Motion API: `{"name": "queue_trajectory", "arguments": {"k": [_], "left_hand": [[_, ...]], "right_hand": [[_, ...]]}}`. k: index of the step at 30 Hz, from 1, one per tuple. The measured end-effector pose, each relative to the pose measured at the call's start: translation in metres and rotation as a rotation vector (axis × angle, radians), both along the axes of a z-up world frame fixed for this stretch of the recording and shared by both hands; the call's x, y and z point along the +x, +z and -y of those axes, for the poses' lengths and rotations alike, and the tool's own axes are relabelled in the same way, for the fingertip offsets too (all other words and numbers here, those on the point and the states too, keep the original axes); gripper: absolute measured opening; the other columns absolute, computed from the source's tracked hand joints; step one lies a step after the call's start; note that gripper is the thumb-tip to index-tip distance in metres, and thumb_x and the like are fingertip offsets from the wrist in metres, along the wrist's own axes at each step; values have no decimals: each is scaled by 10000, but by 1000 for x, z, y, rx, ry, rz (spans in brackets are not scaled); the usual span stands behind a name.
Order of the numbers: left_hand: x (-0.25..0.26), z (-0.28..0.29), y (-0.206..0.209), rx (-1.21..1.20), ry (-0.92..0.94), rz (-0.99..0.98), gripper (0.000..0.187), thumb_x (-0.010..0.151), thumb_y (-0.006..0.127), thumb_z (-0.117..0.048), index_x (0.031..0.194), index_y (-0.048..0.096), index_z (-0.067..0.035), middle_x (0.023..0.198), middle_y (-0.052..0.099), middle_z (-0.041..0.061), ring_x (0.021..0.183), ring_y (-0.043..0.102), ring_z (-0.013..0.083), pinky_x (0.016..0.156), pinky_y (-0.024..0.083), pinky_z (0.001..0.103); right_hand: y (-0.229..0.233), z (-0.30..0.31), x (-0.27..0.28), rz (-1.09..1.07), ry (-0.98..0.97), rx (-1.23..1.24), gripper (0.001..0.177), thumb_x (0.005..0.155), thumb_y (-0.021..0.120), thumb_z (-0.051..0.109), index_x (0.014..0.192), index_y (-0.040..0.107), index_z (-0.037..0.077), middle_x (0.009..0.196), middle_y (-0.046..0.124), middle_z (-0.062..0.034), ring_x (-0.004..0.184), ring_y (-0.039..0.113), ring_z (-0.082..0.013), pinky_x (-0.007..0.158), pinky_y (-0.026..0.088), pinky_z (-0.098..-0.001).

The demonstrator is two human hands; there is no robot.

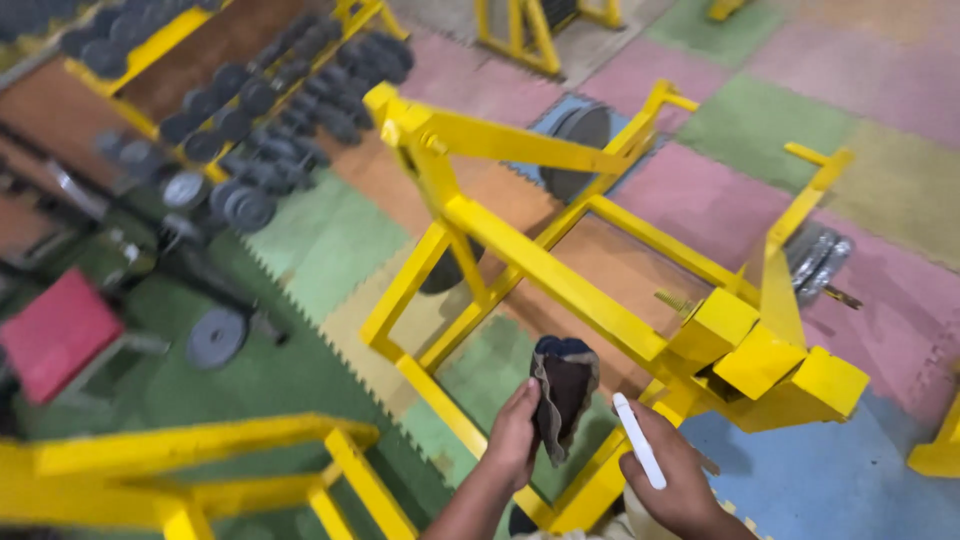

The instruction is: Wiping down and cleaning yellow weight training machines using a spray bottle and a cloth.

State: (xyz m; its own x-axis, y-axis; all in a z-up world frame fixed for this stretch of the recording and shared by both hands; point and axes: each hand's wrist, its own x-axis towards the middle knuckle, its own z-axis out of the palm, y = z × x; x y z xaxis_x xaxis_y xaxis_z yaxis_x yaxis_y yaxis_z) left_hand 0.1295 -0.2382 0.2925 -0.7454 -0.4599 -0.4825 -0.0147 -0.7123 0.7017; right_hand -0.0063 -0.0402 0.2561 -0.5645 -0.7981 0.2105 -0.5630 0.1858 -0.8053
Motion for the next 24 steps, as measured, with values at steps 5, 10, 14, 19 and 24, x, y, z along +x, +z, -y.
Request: {"name": "queue_trajectory", "arguments": {"k": [5, 10, 14, 19, 24], "left_hand": [[-11, 7, -2, 79, -80, -61, 520, 1058, 387, -364, 1464, 505, -61, 1445, 618, 108, 1312, 595, 249, 1106, 443, 391], [-22, 6, -9, 101, -94, -88, 512, 1066, 408, -341, 1459, 518, -32, 1445, 631, 115, 1315, 612, 238, 1121, 452, 375], [-34, -2, -24, 21, -88, -36, 500, 1058, 422, -346, 1438, 546, -45, 1387, 659, 104, 1250, 634, 223, 1083, 466, 361], [-49, -29, -2, 71, -62, 63, 488, 1051, 433, -357, 1401, 586, -54, 1316, 700, 103, 1184, 668, 235, 1034, 503, 378], [-69, -42, 9, 61, -28, 31, 503, 1050, 433, -363, 1385, 595, -25, 1315, 706, 113, 1174, 677, 237, 1033, 508, 380]], "right_hand": [[-3, -7, 3, -41, -137, 37, 689, 752, 713, 123, 1409, 518, 49, 1363, 595, -208, 1279, 556, -377, 1085, 409, -428], [23, -8, 9, 51, -253, 37, 659, 756, 689, 104, 1397, 542, 67, 1334, 630, -173, 1219, 618, -336, 1041, 461, -388], [13, -15, -3, 116, -255, -38, 627, 752, 679, 86, 1370, 576, 78, 1293, 676, -142, 1171, 676, -312, 990, 505, -365], [25, -25, -26, 117, -155, -37, 659, 756, 663, 69, 1402, 533, 56, 1335, 641, -164, 1246, 617, -332, 1040, 459, -380], [17, -31, -52, 138, -124, -25, 686, 756, 675, 69, 1422, 512, 51, 1349, 617, -179, 1270, 590, -334, 1066, 431, -387]]}}
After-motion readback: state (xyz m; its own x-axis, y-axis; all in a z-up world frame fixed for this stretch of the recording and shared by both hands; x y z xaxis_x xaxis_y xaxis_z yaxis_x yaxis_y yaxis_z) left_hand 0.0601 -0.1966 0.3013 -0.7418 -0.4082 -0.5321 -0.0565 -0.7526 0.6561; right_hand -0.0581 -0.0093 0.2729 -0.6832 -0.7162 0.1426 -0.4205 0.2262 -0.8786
